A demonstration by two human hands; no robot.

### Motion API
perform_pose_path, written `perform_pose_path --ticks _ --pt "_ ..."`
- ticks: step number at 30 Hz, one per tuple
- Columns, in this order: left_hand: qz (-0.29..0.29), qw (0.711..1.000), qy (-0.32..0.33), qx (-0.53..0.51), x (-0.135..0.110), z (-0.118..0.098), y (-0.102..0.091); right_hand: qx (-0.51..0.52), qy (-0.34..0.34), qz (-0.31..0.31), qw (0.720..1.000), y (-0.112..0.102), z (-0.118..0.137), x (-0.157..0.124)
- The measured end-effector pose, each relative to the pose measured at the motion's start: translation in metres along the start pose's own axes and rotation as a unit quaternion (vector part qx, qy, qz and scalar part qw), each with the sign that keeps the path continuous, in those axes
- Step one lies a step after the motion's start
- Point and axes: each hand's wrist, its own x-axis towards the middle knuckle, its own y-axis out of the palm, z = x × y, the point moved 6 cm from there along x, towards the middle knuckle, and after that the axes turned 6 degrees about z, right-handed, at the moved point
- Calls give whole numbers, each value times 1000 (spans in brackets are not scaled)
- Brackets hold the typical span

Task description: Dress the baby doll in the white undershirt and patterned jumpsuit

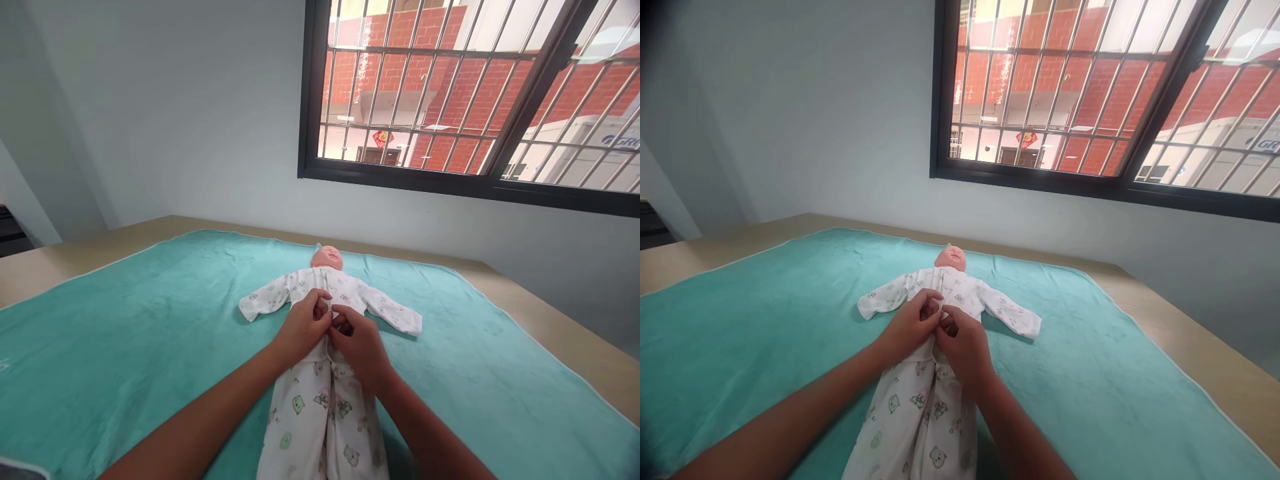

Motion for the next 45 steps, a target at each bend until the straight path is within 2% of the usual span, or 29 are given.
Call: perform_pose_path --ticks 5,13,19,30,38,45 --pt "-6 999 16 27 -1 -1 1 69 7 26 997 -4 0 1" --pt "-31 997 27 70 -1 1 2 82 35 5 996 -7 -6 1" --pt "-29 999 20 40 0 4 0 106 54 -11 993 -7 -10 3" --pt "15 996 24 -84 1 9 -3 97 52 -24 994 -7 -9 5" --pt "4 998 6 -63 0 9 -3 24 29 -70 997 -6 -7 4" --pt "8 998 0 -66 -1 11 -3 7 19 -65 998 -4 -6 3"
